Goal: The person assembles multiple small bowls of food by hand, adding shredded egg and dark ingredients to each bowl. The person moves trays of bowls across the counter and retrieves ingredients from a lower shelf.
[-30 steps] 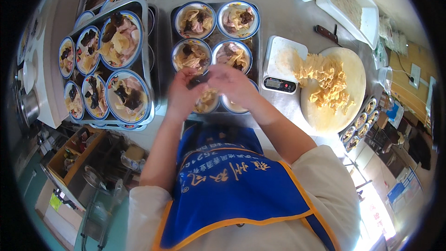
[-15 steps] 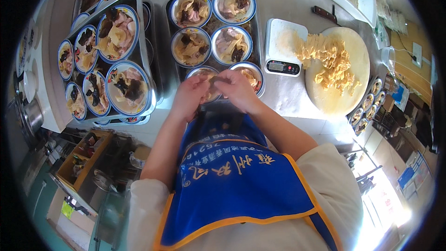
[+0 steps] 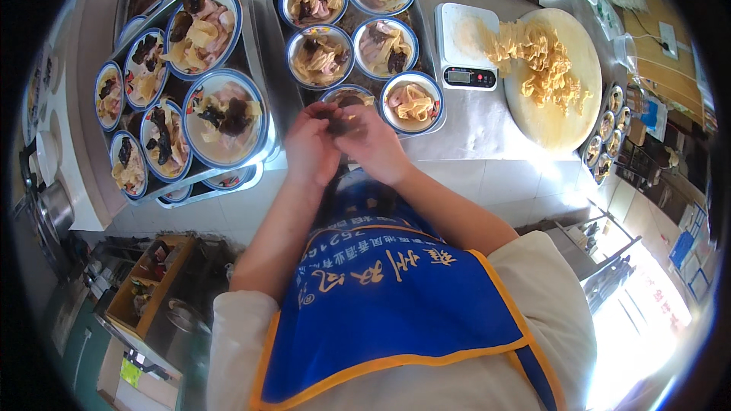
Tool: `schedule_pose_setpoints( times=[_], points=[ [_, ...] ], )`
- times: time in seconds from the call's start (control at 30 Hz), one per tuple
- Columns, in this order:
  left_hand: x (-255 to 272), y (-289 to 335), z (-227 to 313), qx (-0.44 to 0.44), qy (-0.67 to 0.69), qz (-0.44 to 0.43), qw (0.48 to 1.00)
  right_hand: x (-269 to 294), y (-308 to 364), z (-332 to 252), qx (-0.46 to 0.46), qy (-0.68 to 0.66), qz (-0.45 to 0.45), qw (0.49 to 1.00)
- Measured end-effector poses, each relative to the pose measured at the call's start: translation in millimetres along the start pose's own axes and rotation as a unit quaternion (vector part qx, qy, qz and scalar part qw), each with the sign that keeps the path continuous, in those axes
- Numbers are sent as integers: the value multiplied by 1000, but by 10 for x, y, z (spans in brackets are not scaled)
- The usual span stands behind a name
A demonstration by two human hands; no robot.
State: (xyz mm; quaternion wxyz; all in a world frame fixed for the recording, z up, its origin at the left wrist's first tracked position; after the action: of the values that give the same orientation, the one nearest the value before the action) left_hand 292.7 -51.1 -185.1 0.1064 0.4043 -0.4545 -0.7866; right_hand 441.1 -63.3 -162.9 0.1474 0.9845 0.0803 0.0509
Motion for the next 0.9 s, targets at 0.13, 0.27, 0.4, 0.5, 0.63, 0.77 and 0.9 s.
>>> schedule_pose_setpoints(
  times=[0.13, 0.27, 0.4, 0.5, 0.63, 0.77, 0.9],
  points=[
    [-22, 62, -9, -6, -28, -1, 1000, -102, -3, 266, -18, -100, 89, 991],
    [75, 44, -15, -7, -30, 3, 1000, -74, 66, 262, -78, -153, 95, 981],
    [204, -60, -1, -11, -42, 3, 999, -28, 79, 329, -84, -131, 130, 979],
    [181, -131, 60, -58, -68, 34, 995, 39, 39, 382, -42, -59, 153, 986],
    [119, -120, 122, -90, -133, 55, 986, 105, 21, 337, 31, 51, 158, 986],
    [74, -63, 141, -74, -148, 52, 985, 268, -6, 306, 57, 55, 185, 980],
    [-69, -13, 89, -24, -168, 33, 985, 681, 82, 326, 13, 44, 227, 973]
  ],
)
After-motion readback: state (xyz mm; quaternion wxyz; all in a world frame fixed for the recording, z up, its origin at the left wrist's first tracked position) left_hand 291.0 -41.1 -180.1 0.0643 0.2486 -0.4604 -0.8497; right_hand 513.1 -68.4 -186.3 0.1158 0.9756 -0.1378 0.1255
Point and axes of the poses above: each hand's wrist, its own y-axis away from the middle knuckle, its own x-axis out of the back of the hand, z = x × y, the point moved 2 cm from there along -y, towards the middle knuckle, and after that the axes turned 11 degrees about x, right-handed, at the moved point
